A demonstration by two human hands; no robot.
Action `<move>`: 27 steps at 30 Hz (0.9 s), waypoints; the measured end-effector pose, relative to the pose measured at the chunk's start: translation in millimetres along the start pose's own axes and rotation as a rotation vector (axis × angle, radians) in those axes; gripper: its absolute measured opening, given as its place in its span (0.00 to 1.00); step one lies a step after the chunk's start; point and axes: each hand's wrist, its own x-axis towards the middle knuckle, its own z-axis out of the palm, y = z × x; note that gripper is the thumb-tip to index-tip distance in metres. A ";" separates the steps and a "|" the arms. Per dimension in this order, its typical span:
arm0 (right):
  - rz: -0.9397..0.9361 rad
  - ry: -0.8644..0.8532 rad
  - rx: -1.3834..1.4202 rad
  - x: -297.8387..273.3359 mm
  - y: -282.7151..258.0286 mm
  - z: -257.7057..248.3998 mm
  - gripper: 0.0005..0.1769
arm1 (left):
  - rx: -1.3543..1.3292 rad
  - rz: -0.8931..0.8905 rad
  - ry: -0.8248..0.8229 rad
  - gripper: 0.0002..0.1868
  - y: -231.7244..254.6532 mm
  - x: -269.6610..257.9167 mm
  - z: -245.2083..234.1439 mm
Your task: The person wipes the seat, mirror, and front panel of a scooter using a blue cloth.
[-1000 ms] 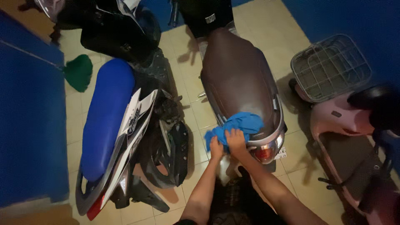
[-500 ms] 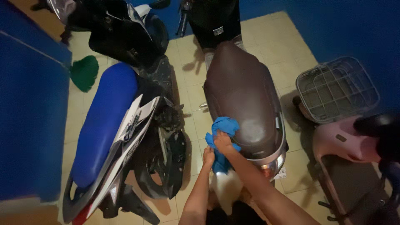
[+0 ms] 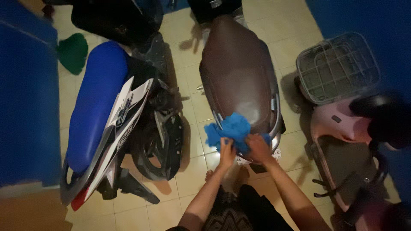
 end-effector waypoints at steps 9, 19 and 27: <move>0.223 0.669 0.163 -60.9 42.6 8.0 0.45 | 0.286 0.126 0.162 0.47 44.4 -27.1 13.7; 0.368 0.690 0.392 -5.7 122.6 59.3 0.53 | -0.118 -0.458 0.573 0.65 25.0 50.2 80.3; 0.355 0.209 0.296 62.0 153.0 -20.4 0.65 | 0.100 -0.571 0.531 0.47 18.7 65.2 69.1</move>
